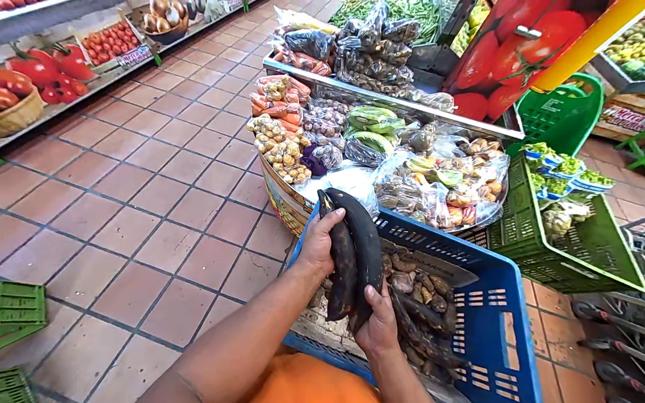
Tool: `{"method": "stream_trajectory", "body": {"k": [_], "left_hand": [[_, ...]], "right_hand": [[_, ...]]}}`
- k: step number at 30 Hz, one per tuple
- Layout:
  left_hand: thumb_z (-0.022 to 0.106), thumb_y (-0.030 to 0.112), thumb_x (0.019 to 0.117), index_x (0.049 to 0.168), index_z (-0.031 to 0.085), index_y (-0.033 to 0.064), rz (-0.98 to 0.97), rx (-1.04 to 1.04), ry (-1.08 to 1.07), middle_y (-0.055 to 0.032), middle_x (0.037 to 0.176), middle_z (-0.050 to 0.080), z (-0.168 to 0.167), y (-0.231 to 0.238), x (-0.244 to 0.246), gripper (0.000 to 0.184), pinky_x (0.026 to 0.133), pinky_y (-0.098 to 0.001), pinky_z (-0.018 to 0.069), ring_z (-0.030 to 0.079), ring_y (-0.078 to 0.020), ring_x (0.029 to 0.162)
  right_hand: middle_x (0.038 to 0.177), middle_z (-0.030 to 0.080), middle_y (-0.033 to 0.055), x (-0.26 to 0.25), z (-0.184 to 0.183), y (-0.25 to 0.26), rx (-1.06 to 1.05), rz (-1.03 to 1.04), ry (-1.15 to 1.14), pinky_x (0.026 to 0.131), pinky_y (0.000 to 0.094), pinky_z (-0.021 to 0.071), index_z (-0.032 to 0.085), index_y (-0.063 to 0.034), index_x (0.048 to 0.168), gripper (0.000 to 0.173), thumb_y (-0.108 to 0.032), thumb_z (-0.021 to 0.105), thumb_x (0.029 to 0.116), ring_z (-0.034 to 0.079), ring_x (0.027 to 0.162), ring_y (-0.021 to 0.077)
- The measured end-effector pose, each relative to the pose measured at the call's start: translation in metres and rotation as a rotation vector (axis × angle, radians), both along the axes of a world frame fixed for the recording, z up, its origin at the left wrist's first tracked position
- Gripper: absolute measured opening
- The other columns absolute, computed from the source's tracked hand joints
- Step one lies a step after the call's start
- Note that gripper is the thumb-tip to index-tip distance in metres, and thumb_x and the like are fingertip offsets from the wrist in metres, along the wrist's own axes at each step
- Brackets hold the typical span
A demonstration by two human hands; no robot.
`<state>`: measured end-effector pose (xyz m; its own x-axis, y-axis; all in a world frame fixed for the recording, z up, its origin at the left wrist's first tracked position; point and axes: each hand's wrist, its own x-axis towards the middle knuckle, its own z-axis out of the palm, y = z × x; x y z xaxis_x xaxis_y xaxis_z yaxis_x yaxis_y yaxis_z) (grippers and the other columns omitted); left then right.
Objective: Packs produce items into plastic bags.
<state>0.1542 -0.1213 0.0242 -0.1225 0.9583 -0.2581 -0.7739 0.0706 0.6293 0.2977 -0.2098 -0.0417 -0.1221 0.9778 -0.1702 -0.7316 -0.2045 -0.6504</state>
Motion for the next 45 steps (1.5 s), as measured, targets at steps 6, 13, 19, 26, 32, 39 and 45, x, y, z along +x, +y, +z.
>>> {"method": "stream_trajectory", "body": {"k": [6, 13, 19, 26, 32, 39, 45], "left_hand": [[0.06, 0.041, 0.0967, 0.126, 0.061, 0.019, -0.012, 0.042, 0.081, -0.0053, 0.099, 0.074, 0.007, -0.019, 0.006, 0.037, 0.07, -0.0365, 0.0622, 0.073, -0.0149, 0.082], [0.062, 0.035, 0.0951, 0.13, 0.059, 0.0148, 0.003, 0.037, 0.08, -0.0108, 0.103, 0.073, 0.012, -0.021, 0.01, 0.04, 0.075, -0.0408, 0.0628, 0.074, -0.0197, 0.088], [0.045, 0.069, 0.0993, 0.146, 0.05, 0.0219, -0.315, 0.133, 0.459, -0.0059, 0.125, 0.068, 0.021, -0.021, -0.005, 0.066, 0.092, -0.045, 0.0585, 0.068, -0.0196, 0.109], [0.052, 0.025, 0.1038, 0.11, 0.076, 0.0119, -0.228, -0.006, 1.781, -0.013, 0.098, 0.074, 0.023, 0.003, -0.058, 0.028, 0.085, -0.0619, 0.0554, 0.071, -0.0325, 0.095], [0.064, 0.005, 0.09, 0.135, 0.062, 0.014, -0.551, 0.064, 1.985, -0.0148, 0.154, 0.05, 0.04, -0.002, -0.029, 0.046, 0.089, -0.0627, 0.0566, 0.067, -0.0402, 0.113], [0.071, 0.005, 0.086, 0.153, 0.045, 0.0125, -0.834, 0.156, 2.013, -0.0135, 0.171, 0.015, 0.052, -0.021, 0.007, 0.072, 0.082, -0.0548, 0.0605, 0.071, -0.0365, 0.099], [0.072, 0.007, 0.0861, 0.159, 0.037, 0.0115, -0.884, 0.171, 2.071, -0.0088, 0.173, 0.008, 0.034, -0.027, 0.023, 0.081, 0.075, -0.0497, 0.0618, 0.072, -0.0295, 0.083]], "right_hand": [[0.112, 0.069, 0.0221, 0.009, 0.002, 0.003, 0.044, -0.011, 0.04, 0.082, 0.049, 0.0632, 0.05, -0.005, 0.141, 0.085, -0.017, 0.092, 0.0674, 0.073, 0.095, 0.0293], [0.118, 0.067, 0.022, 0.002, 0.008, -0.009, 0.036, -0.039, -0.082, 0.085, 0.0481, 0.0629, 0.039, -0.005, 0.149, 0.101, -0.021, 0.094, 0.0659, 0.072, 0.1, 0.0292], [0.114, 0.067, 0.0243, 0.02, 0.031, -0.008, 0.037, -0.107, -0.174, 0.081, 0.0492, 0.0642, 0.037, 0.0001, 0.145, 0.105, -0.01, 0.094, 0.0579, 0.073, 0.096, 0.0314], [0.122, 0.069, 0.018, 0.104, 0.052, -0.022, 0.146, -0.085, -0.639, 0.085, 0.0449, 0.065, 0.048, -0.0027, 0.146, 0.1, -0.014, 0.094, 0.0582, 0.072, 0.104, 0.0288], [0.118, 0.072, 0.0096, 0.104, 0.051, -0.026, 0.166, -0.037, -0.826, 0.086, 0.0366, 0.0646, 0.056, -0.0099, 0.144, 0.092, -0.022, 0.093, 0.0609, 0.073, 0.103, 0.0212], [0.118, 0.073, 0.0046, 0.093, 0.046, -0.023, 0.026, 0.054, -0.898, 0.086, 0.0355, 0.0645, 0.059, -0.0157, 0.143, 0.088, -0.021, 0.09, 0.061, 0.073, 0.103, 0.0172], [0.12, 0.067, 0.0225, 0.079, 0.029, -0.021, -0.228, -0.052, -0.465, 0.079, 0.0473, 0.0647, 0.047, -0.0087, 0.148, 0.096, -0.007, 0.087, 0.0604, 0.072, 0.099, 0.0325]]}}
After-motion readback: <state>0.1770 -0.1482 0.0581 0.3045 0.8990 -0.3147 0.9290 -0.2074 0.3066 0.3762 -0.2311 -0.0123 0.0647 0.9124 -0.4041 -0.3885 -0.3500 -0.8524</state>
